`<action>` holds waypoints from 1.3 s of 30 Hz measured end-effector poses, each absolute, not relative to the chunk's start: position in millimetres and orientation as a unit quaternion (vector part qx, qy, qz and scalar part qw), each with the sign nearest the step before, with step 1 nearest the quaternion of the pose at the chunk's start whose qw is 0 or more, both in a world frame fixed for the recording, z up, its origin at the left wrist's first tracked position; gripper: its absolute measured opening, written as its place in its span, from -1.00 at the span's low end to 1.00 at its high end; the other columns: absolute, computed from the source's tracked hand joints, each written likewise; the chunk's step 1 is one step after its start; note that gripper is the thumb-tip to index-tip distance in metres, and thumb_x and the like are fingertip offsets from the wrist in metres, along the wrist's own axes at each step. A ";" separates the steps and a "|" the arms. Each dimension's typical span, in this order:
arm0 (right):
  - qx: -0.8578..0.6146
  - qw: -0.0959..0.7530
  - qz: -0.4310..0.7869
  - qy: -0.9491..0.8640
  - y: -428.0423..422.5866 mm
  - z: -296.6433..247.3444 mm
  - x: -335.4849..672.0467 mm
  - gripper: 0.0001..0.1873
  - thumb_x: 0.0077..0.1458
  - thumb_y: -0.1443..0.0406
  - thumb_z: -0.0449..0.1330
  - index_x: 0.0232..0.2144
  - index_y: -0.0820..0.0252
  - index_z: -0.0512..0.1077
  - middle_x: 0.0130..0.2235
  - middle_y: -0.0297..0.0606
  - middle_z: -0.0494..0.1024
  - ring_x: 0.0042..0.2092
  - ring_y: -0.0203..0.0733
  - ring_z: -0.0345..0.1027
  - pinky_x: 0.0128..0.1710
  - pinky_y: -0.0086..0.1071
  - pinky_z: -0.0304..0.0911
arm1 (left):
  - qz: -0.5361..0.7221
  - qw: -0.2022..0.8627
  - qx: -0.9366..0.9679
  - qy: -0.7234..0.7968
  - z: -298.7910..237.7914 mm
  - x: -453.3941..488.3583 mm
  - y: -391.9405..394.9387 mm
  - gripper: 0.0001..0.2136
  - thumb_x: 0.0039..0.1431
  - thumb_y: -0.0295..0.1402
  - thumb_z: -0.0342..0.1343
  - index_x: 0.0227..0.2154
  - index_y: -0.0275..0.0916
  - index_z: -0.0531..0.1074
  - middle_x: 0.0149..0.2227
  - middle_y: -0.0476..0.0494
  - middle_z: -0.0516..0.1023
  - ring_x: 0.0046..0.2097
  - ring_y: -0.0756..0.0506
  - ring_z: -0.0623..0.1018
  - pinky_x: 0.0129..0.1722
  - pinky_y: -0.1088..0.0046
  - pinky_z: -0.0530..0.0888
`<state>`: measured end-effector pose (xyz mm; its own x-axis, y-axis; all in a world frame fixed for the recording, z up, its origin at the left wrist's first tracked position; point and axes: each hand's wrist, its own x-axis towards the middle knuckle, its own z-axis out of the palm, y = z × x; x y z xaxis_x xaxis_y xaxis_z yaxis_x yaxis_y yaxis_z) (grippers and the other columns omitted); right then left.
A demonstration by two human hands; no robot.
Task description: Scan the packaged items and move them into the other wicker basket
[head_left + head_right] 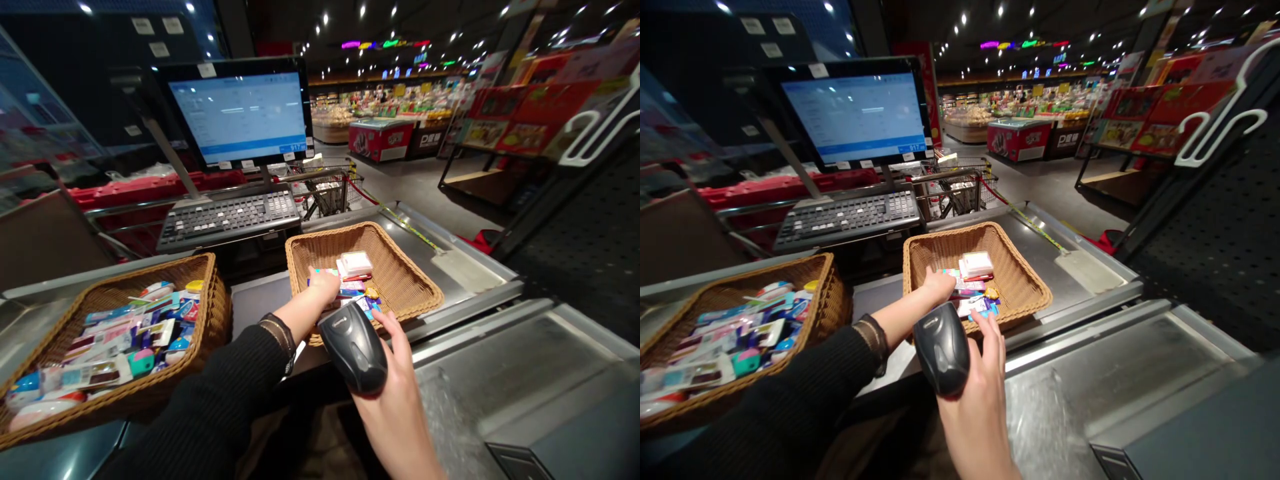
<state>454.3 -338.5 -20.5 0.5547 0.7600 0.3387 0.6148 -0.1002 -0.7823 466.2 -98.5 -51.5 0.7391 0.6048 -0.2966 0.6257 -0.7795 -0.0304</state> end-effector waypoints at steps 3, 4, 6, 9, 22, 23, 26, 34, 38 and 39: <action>-0.742 0.484 0.073 -0.457 -337.4 -17.5 455.8 -0.70 0.21 0.26 0.13 -0.02 0.20 0.43 0.29 0.09 0.20 0.38 0.24 0.03 0.26 0.28 0.13 | -0.173 0.021 0.923 0.343 -54.3 467.0 -97.2 -0.71 0.16 -0.48 0.17 -0.05 -0.32 0.57 0.04 -0.51 0.58 0.16 -0.42 0.47 0.25 -0.37 0.05; -0.743 0.484 0.072 -0.457 -337.2 -16.8 456.5 -0.70 0.21 0.26 0.13 -0.02 0.21 0.44 0.28 0.10 0.21 0.37 0.25 0.04 0.26 0.28 0.14 | -0.180 0.019 0.921 0.345 -54.2 467.2 -96.8 -0.71 0.17 -0.50 0.15 -0.04 -0.31 0.57 0.05 -0.50 0.58 0.16 -0.41 0.48 0.25 -0.37 0.07; -0.742 0.482 0.067 -0.460 -337.5 -16.5 457.8 -0.70 0.21 0.27 0.12 -0.03 0.22 0.44 0.27 0.10 0.22 0.37 0.24 0.05 0.26 0.28 0.13 | -0.189 0.019 0.918 0.347 -52.7 467.0 -96.3 -0.72 0.18 -0.52 0.15 -0.05 -0.31 0.58 0.04 -0.47 0.59 0.15 -0.41 0.50 0.24 -0.36 0.10; -0.742 0.486 0.057 -0.458 -339.6 -18.2 459.6 -0.70 0.20 0.28 0.12 -0.03 0.22 0.43 0.27 0.10 0.23 0.36 0.24 0.08 0.26 0.29 0.15 | -0.197 0.021 0.916 0.349 -48.8 465.4 -96.7 -0.76 0.18 -0.52 0.16 -0.10 -0.31 0.59 0.02 -0.43 0.62 0.11 -0.39 0.53 0.24 -0.32 0.17; -0.747 0.476 0.049 -0.463 -349.4 -23.1 464.2 -0.69 0.18 0.28 0.16 -0.01 0.11 0.40 0.28 -0.03 0.22 0.35 0.18 0.10 0.28 0.23 0.15 | -0.043 0.018 0.946 0.320 -0.8 436.2 -110.7 -0.79 0.30 -0.36 0.09 -0.06 -0.25 0.50 0.04 -0.31 0.58 0.14 -0.29 0.49 0.20 -0.05 0.31; -0.746 0.471 0.049 -0.469 -349.4 -25.2 463.9 -0.71 0.18 0.28 0.16 -0.03 0.10 0.41 0.29 -0.05 0.22 0.36 0.18 0.10 0.28 0.21 0.15 | -0.012 0.014 0.948 0.317 6.0 422.2 -111.3 -0.79 0.32 -0.33 0.08 -0.06 -0.24 0.49 0.04 -0.29 0.57 0.15 -0.28 0.47 0.21 -0.02 0.31; -0.736 0.462 0.043 -0.492 -347.7 -32.2 461.2 -0.71 0.19 0.25 0.17 -0.02 0.10 0.42 0.29 -0.07 0.22 0.37 0.19 0.07 0.29 0.17 0.14 | 0.084 -0.001 0.947 0.309 19.4 364.7 -110.7 -0.84 0.32 -0.33 0.09 -0.11 -0.22 0.50 -0.01 -0.24 0.58 0.19 -0.27 0.41 0.25 -0.02 0.27; -0.674 0.450 0.031 -0.585 -330.3 -44.5 442.0 -0.68 0.16 0.15 0.21 -0.05 0.11 0.47 0.28 -0.05 0.26 0.31 0.23 0.18 0.28 0.11 0.14 | 0.164 -0.039 0.888 0.428 27.3 163.5 -90.3 -0.81 0.24 -0.42 0.11 -0.12 -0.15 0.52 0.00 -0.20 0.59 0.26 -0.27 0.34 0.27 -0.08 0.24; -0.667 0.455 0.056 -0.587 -325.0 -45.0 428.8 -0.68 0.17 0.11 0.18 -0.10 0.13 0.48 0.29 -0.03 0.26 0.33 0.29 0.15 0.27 0.12 0.13 | 0.097 -0.057 0.845 0.522 36.4 69.8 -85.2 -0.81 0.18 -0.39 0.11 -0.16 -0.14 0.55 0.00 -0.23 0.60 0.24 -0.34 0.36 0.23 -0.10 0.26; -0.667 0.454 0.058 -0.588 -323.7 -45.4 427.0 -0.67 0.15 0.11 0.19 -0.09 0.13 0.48 0.29 -0.03 0.26 0.33 0.30 0.14 0.27 0.12 0.13 | 0.075 -0.056 0.834 0.543 38.1 51.2 -86.4 -0.82 0.16 -0.39 0.12 -0.20 -0.14 0.56 -0.02 -0.23 0.61 0.24 -0.36 0.37 0.23 -0.12 0.25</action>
